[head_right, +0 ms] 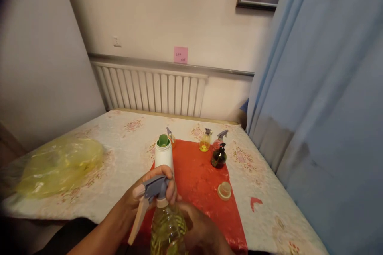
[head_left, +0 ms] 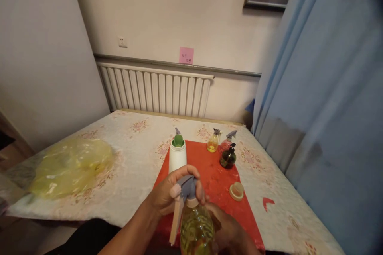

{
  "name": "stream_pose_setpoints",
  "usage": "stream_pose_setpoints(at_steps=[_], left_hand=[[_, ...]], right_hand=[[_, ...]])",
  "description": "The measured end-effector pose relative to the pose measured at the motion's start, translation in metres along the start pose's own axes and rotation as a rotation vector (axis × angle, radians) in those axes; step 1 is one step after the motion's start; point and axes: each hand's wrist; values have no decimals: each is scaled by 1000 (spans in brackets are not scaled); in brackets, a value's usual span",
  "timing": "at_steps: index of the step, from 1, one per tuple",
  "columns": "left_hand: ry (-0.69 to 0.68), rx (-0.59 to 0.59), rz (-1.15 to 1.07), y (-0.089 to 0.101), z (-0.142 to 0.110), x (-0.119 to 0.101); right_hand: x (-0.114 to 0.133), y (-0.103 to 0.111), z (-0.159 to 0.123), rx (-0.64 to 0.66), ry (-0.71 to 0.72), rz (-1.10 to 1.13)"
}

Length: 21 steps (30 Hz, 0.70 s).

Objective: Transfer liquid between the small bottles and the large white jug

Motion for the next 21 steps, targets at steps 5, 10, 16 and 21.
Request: stream_pose_setpoints(at_steps=[5,10,16,21], left_hand=[[-82,-307,150,-1,1,4],[-243,-831,554,-12,-1,6],[-94,-494,434,-1,-11,-5],[7,-243,326,13,-17,-4]], right_hand=[[10,-2,4,-33,57,-148],[20,-6,7,-78,109,-285],[24,-6,8,-82,117,-341],[25,-6,9,-62,124,-365]])
Point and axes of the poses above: each hand's wrist, its own z-axis towards the middle knuckle, its own y-axis out of the back of the hand, x = y × z, and after that the axes turned 12 degrees about y, right-handed
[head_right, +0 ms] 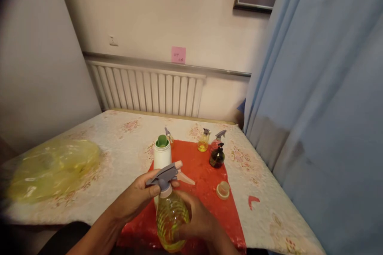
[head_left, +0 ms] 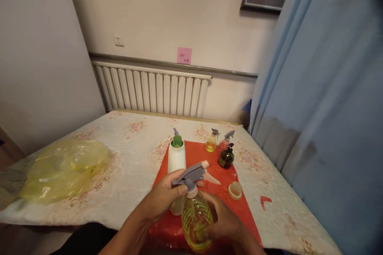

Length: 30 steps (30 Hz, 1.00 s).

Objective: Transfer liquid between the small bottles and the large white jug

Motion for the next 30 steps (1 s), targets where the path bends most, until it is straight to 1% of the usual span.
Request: stream_pose_setpoints(at_steps=[3,7,8,9,10,13,14,15,17,21,23,26,27,29,30], left_hand=[[-31,-70,-10,-5,2,5],[-76,-227,-7,-18,4,7],[-72,-245,-11,-20,4,7],[-57,-234,-20,-20,3,7],[-34,-194,-36,-20,2,7],[48,5,-120,-13,-1,8],[70,54,-148,-11,-2,8],[82,82,-169,-9,-2,8],[65,77,-189,-9,-3,7],[16,-62,-213,-20,-1,5],[0,-169,-238,-30,1,5],[-61,-350,-226,-41,4,6],[-79,-386,-206,-43,4,7],[-89,-390,-166,-42,4,8],[-81,-357,-147,-39,3,9]], right_hand=[[2,-2,0,2,-14,-18],[6,-5,-1,-38,-15,-59],[7,-6,-1,-44,-16,-60],[8,-6,-1,-47,-14,-59],[9,-6,-1,-45,-10,-63],[12,-5,-1,-30,2,-96],[13,-5,-1,-22,-1,-111],[13,-5,-1,-22,-5,-123],[14,-5,-2,-36,-13,-142],[18,-7,-2,-72,3,-228],[21,-9,-1,-98,13,-276],[24,-13,3,-163,34,-368],[25,-13,4,-180,43,-388],[25,-14,5,-184,63,-366],[25,-14,5,-175,72,-339]])
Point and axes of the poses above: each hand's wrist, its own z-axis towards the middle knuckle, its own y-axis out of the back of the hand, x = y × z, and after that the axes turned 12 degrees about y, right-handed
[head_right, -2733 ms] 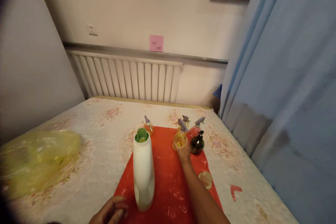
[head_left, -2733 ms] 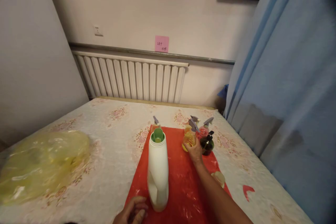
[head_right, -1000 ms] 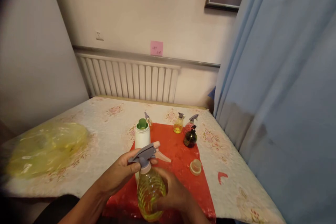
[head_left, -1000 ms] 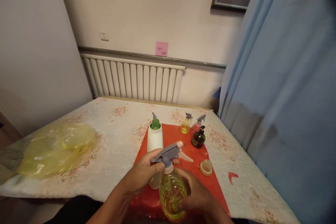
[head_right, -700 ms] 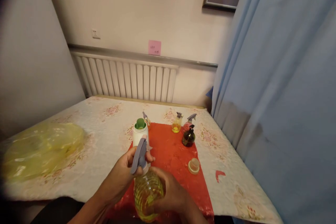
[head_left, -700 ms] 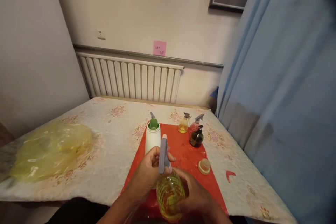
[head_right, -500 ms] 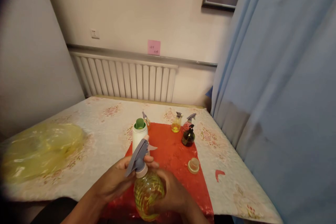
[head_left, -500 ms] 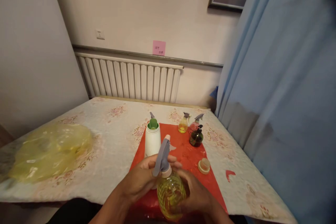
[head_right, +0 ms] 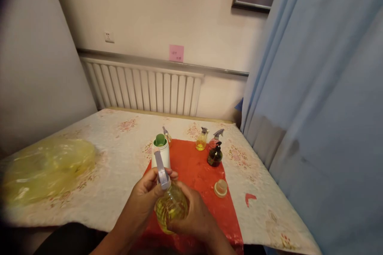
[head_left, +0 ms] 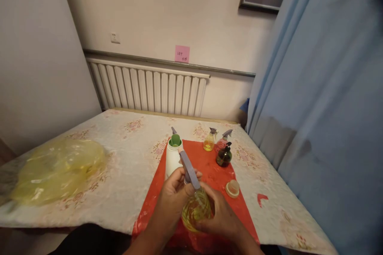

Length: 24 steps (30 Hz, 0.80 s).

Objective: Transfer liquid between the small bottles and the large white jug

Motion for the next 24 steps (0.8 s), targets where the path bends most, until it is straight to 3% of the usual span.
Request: stream_pose_setpoints(at_steps=[4,6,9,14,16,21,24], left_hand=[[95,270,44,21,4,-4],[118,351,25,29,7,-4],[93,314,-16,30,8,2],[-47,41,60,15,6,15],[-89,-10,117,13,5,15],[22,262,-83,28,10,7],[2,320,-258,42,13,5]], right_hand=[[-2,1,-2,32,2,58],[-3,2,-3,40,-18,34],[-3,1,-4,41,-24,18],[-8,0,-2,14,-21,48],[-10,1,-2,13,-9,100],[-12,4,-4,61,14,254],[-14,4,-6,71,6,303]])
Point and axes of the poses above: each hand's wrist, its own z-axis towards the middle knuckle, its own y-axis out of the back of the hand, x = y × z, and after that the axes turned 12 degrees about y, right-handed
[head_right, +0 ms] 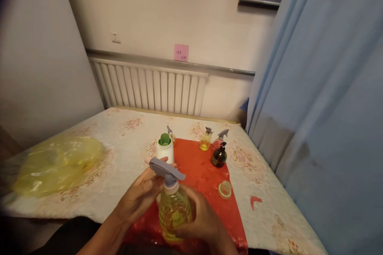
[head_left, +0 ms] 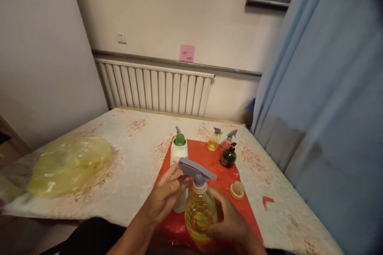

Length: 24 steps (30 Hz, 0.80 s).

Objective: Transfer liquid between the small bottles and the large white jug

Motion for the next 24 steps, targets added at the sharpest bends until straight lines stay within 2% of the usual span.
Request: stream_pose_setpoints(at_steps=[5,10,14,16,21,23,24], left_hand=[[-121,-76,-34,8,-10,-5],[-66,-122,27,6,-16,-8],[-39,-148,182,1,-8,-13],[-24,-97,249,-2,-4,-20],[143,210,300,-9,1,-33],[186,246,292,-10,3,-33],[173,227,281,-11,5,-31]], right_hand=[[-6,3,0,-36,1,-21],[-4,2,2,-17,-16,19],[-1,-2,2,16,-35,-66],[1,-4,3,28,-59,-90],[2,-10,5,95,-116,-73],[0,-9,5,93,-136,-108],[-1,-8,4,80,-136,-127]])
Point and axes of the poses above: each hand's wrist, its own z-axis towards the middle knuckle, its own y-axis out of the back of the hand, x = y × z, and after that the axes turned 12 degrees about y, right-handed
